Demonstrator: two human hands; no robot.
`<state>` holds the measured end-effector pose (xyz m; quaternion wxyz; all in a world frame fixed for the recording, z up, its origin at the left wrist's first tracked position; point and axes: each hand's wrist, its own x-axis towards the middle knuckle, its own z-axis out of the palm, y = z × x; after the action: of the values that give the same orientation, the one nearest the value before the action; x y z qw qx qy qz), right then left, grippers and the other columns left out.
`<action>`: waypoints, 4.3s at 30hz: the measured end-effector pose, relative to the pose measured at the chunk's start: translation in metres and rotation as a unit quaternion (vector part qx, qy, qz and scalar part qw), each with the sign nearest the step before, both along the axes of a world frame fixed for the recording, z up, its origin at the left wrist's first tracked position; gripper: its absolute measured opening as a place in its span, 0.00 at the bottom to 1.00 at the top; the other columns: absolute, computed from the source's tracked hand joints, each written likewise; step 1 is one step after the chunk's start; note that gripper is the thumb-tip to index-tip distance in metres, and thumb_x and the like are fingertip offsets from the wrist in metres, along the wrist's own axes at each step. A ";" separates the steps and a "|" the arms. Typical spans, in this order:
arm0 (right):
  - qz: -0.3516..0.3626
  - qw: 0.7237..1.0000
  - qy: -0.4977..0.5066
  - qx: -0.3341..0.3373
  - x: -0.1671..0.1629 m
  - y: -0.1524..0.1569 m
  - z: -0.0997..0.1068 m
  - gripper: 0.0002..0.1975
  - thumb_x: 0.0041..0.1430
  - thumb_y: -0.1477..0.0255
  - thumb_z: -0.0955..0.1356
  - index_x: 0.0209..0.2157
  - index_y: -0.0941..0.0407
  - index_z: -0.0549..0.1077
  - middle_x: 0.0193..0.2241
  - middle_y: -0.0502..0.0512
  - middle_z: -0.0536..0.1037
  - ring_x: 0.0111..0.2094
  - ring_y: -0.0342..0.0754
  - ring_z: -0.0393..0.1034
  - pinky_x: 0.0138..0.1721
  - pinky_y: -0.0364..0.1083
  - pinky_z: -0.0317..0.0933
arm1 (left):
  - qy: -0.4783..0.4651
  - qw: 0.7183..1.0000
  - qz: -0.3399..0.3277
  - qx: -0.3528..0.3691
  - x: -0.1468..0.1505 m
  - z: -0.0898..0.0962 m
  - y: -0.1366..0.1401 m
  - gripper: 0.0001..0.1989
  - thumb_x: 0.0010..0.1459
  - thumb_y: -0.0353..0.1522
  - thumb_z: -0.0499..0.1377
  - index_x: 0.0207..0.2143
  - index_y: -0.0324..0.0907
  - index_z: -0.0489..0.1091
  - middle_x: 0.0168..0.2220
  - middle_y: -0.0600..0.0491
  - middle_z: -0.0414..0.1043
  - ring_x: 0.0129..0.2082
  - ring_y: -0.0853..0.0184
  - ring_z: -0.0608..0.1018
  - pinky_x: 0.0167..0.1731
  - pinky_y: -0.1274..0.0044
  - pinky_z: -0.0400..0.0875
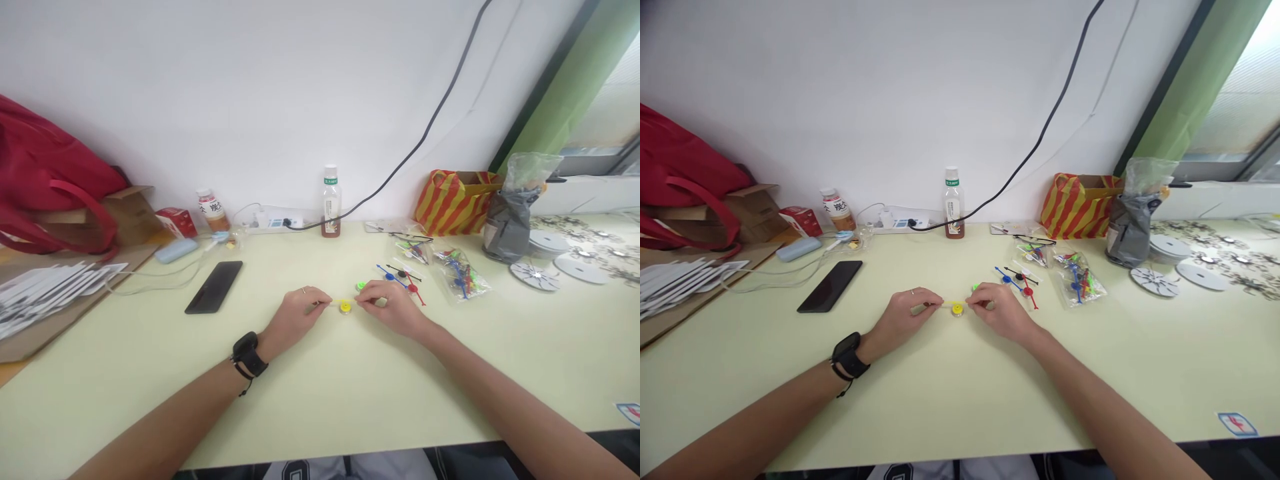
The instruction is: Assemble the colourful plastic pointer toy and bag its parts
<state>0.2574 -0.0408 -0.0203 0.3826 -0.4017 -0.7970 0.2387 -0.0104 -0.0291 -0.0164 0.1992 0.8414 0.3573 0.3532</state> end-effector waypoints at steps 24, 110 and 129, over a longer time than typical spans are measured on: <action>0.019 0.993 -0.115 -0.017 0.004 -0.005 0.011 0.09 0.64 0.79 0.66 0.33 0.55 0.78 0.31 0.53 0.79 0.31 0.46 0.72 0.35 0.44 0.63 | 0.037 0.998 -0.057 -0.012 0.006 0.006 -0.006 0.13 0.69 0.27 0.55 0.48 0.47 0.78 0.44 0.50 0.77 0.46 0.62 0.78 0.49 0.68 0.73; 0.106 0.977 0.073 -0.169 -0.023 -0.027 0.020 0.28 0.69 0.58 0.65 0.17 0.56 0.60 0.22 0.48 0.61 0.23 0.41 0.55 0.27 0.45 0.53 | -0.284 0.882 -0.094 -0.365 0.004 0.010 -0.002 0.11 0.55 0.34 0.72 0.38 0.37 0.79 0.33 0.51 0.80 0.32 0.69 0.80 0.38 0.75 0.75; -0.191 0.981 0.047 0.004 0.019 0.010 0.013 0.09 0.67 0.64 0.65 0.38 0.54 0.73 0.31 0.54 0.77 0.30 0.49 0.70 0.31 0.47 0.63 | -0.329 0.819 -0.019 -0.470 0.000 0.009 0.009 0.15 0.59 0.41 0.69 0.42 0.38 0.77 0.41 0.47 0.79 0.38 0.68 0.78 0.45 0.74 0.71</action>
<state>0.2767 -0.0309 -0.0072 0.4596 -0.5331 -0.6881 0.1763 -0.0099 -0.0196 -0.0079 0.6830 0.4855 0.3773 0.3942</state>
